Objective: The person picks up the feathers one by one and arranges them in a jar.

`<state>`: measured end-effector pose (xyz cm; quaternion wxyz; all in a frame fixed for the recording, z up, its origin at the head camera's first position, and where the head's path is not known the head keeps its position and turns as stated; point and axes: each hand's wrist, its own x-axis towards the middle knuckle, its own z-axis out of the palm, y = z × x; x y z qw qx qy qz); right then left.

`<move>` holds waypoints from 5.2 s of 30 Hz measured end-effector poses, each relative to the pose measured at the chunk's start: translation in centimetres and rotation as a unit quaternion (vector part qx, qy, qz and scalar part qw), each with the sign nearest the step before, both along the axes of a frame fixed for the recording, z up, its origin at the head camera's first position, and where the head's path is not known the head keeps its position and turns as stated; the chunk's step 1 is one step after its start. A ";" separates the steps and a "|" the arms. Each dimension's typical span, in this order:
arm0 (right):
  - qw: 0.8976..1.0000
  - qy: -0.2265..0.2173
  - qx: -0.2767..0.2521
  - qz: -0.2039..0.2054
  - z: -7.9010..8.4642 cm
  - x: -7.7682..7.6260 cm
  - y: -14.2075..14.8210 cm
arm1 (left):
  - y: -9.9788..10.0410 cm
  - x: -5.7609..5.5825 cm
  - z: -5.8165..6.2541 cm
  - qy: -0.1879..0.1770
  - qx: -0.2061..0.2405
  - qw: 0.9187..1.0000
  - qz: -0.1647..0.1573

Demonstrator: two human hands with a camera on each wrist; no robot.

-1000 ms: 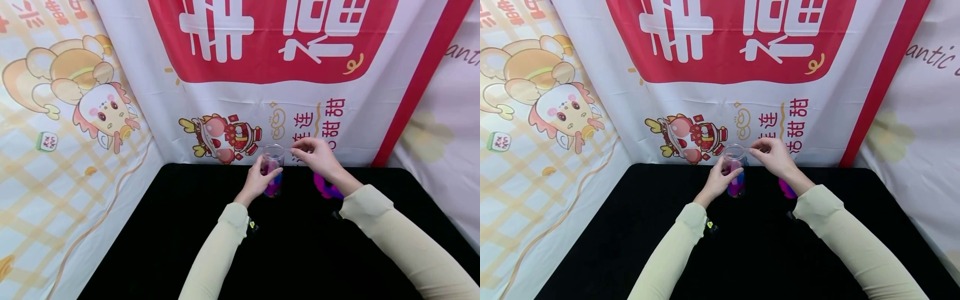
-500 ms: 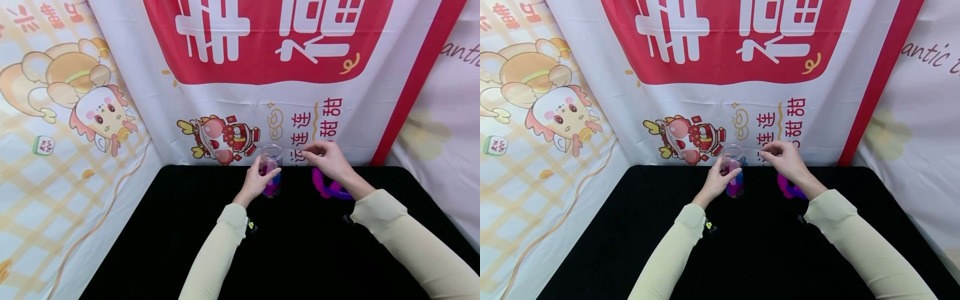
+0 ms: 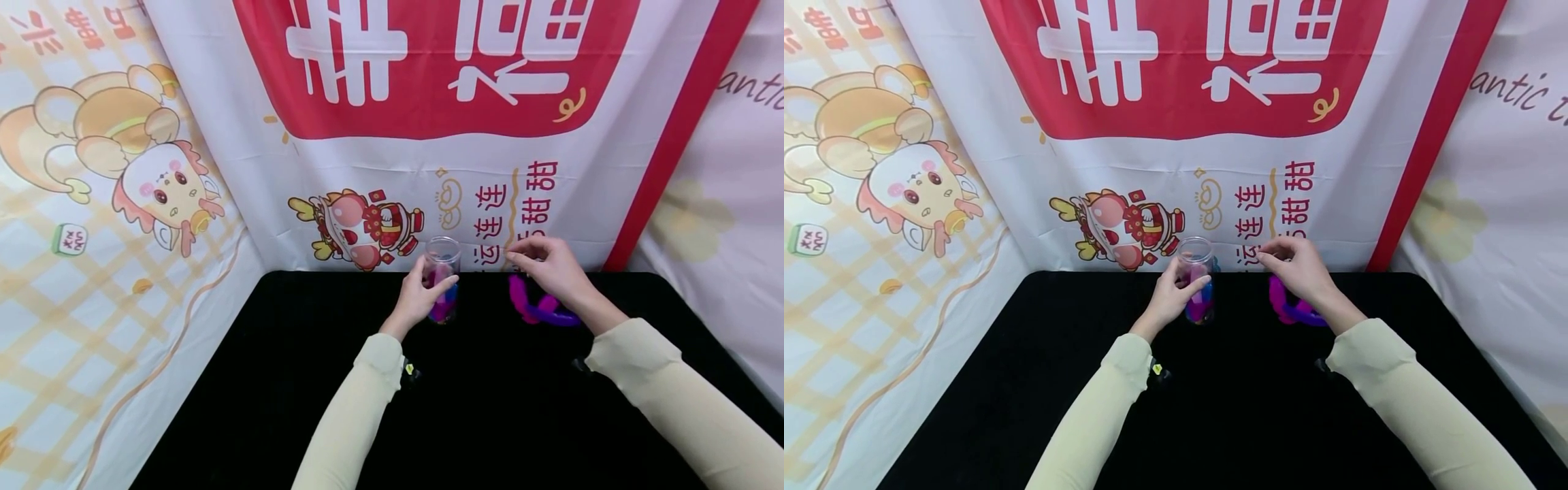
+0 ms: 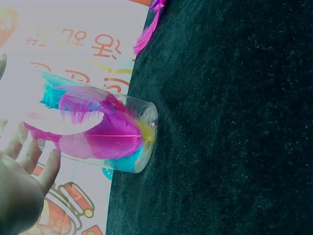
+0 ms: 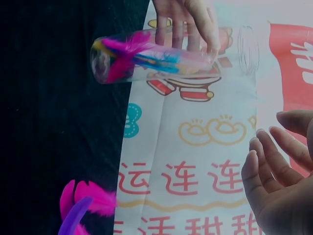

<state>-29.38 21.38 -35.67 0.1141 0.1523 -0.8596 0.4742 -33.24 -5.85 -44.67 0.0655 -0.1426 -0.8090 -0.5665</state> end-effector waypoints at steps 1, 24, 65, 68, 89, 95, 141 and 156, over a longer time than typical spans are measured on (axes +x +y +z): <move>1.000 -0.006 -0.002 0.000 -0.1 0.0 0.3 | 0.0 0.0 0.0 -0.001 0.001 1.000 0.000; 0.996 -0.055 0.042 -0.055 -3.9 1.9 4.9 | 0.1 0.2 0.4 -0.014 0.013 1.000 -0.013; 0.946 -0.283 -0.149 -0.052 -10.6 3.8 10.5 | -0.1 0.0 0.1 -0.030 0.004 1.000 -0.004; 0.938 -0.298 -0.169 -0.045 -10.8 3.8 10.6 | -0.1 0.0 0.1 -0.028 0.005 1.000 -0.005; 0.900 -0.330 -0.282 -0.025 -11.6 2.4 10.5 | 0.0 0.2 0.1 -0.029 0.008 1.000 -0.004; 0.933 -0.284 -0.219 -0.032 -12.2 1.9 10.6 | 0.0 0.3 0.2 -0.030 0.008 1.000 -0.001; 0.964 -0.249 -0.030 -0.092 -12.3 -0.9 7.8 | 0.1 0.1 -0.1 -0.014 0.004 1.000 0.000; 0.968 -0.230 -0.064 -0.074 -12.1 -1.1 7.2 | 0.1 0.1 -0.1 -0.015 0.006 1.000 -0.002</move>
